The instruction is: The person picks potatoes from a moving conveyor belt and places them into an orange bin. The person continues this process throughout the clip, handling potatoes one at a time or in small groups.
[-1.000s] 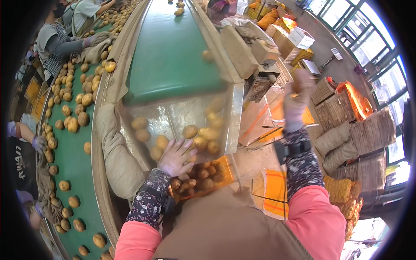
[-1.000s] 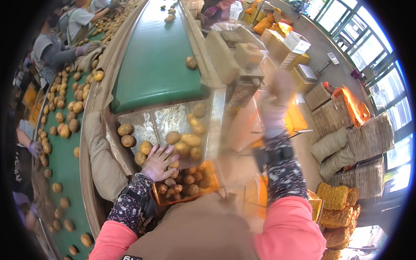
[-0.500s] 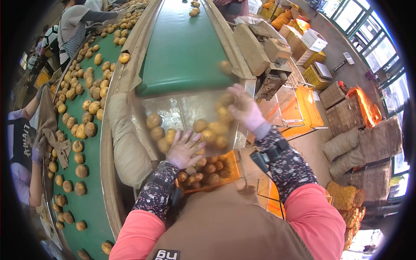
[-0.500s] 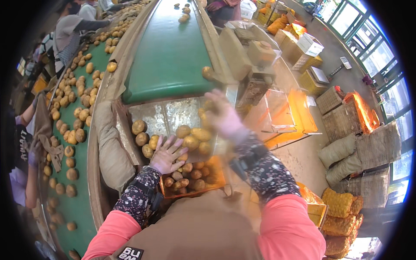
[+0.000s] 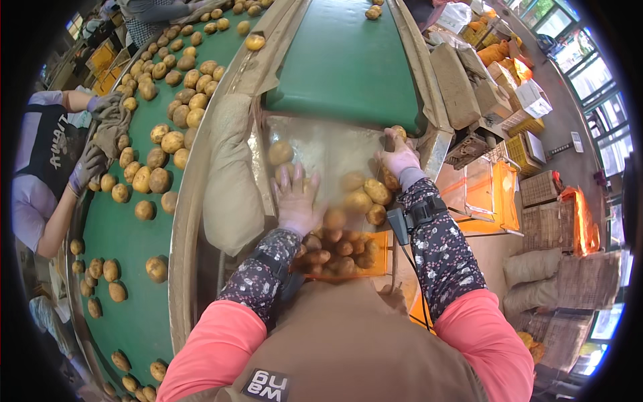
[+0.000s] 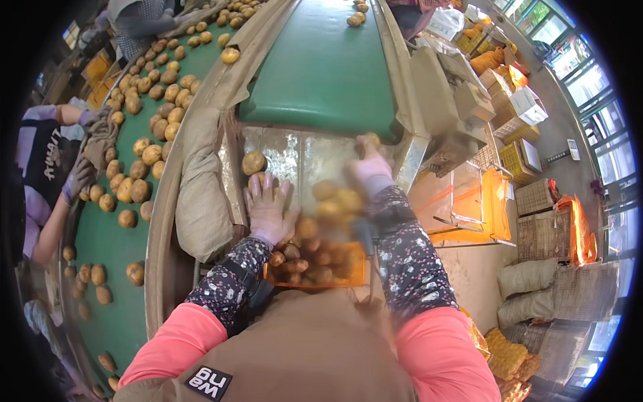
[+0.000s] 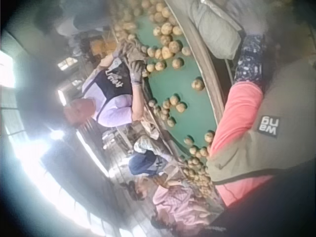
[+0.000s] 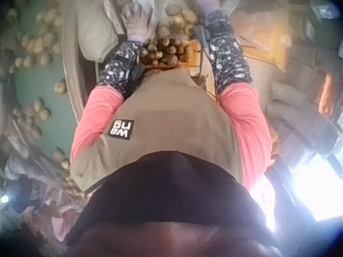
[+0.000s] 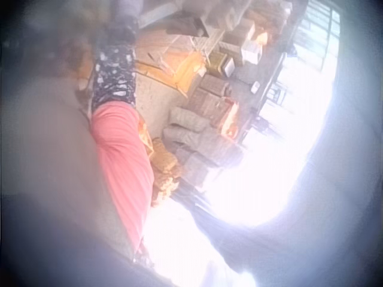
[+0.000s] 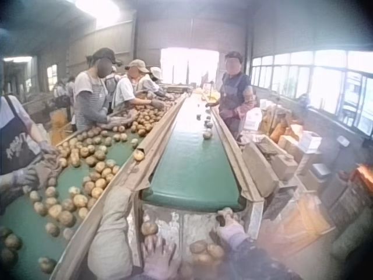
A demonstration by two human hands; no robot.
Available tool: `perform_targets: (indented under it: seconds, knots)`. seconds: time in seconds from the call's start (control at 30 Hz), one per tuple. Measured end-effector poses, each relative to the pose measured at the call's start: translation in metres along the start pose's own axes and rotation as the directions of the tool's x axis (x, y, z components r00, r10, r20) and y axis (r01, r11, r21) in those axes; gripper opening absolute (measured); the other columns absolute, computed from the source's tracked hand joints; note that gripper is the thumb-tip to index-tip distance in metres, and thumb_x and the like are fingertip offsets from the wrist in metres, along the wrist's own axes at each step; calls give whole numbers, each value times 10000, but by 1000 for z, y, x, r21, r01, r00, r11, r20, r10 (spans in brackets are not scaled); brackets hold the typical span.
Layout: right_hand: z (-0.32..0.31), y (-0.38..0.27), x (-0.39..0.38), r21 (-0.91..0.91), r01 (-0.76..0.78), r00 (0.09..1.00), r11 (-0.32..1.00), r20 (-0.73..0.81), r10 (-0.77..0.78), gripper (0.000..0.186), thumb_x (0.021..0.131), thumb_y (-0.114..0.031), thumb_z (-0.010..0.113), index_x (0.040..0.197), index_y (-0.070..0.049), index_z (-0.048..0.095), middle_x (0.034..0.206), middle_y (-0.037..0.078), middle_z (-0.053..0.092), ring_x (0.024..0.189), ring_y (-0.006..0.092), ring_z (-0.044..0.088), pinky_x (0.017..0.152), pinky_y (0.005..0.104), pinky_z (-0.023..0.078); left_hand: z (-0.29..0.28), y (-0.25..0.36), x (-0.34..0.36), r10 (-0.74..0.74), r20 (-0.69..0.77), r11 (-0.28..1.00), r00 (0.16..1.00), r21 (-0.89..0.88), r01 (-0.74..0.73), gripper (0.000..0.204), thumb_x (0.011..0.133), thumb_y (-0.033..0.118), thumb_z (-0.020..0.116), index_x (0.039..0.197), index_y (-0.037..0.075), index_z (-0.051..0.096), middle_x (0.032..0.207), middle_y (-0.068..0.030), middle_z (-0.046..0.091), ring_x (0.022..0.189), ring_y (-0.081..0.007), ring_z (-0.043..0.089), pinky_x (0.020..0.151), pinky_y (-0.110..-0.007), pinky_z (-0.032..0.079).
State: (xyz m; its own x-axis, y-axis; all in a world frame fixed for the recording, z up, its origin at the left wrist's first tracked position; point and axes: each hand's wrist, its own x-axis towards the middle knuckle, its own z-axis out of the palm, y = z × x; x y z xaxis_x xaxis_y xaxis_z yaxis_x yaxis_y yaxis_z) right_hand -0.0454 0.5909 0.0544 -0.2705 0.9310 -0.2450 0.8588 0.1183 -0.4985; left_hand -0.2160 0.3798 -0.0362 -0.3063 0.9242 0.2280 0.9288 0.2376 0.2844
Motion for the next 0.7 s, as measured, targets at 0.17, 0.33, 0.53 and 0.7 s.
perform_targets:
  seconds: [0.17,0.33,0.53,0.7]
  knots:
    - [26,11,-10,190,79,968,979,220,-120,630,762,-279,725,1373,-210,587,1438,149,542,1290,334,546,1125,370,394,-4,-1,3,15,16,999,1000,-35,-14,634,850,456,680,1412,197,542,1490,-142,467,1474,-395,281,1161,-674,181]
    - [51,9,-32,-106,384,887,917,319,-335,449,756,-319,729,1202,-265,712,1456,184,517,1341,386,479,1103,434,418,-5,-11,3,311,127,950,942,-83,-302,574,849,424,681,1368,201,580,1441,-77,520,1422,-300,394,1171,-648,180]
    - [52,-13,-65,-236,254,924,938,348,-162,687,762,-369,748,1415,-338,538,1618,167,312,1495,475,204,1167,550,316,8,-22,2,467,28,879,884,-118,-461,520,877,425,633,1341,196,577,1475,-86,472,1427,-313,359,1181,-595,200]
    - [58,-11,-69,-301,264,883,917,457,-104,730,808,-463,731,1470,-276,488,1428,188,547,1363,422,465,1159,535,329,17,-16,10,55,-270,998,961,-25,-64,584,925,425,585,1394,86,506,1545,-280,291,1451,-506,233,1187,-617,192]
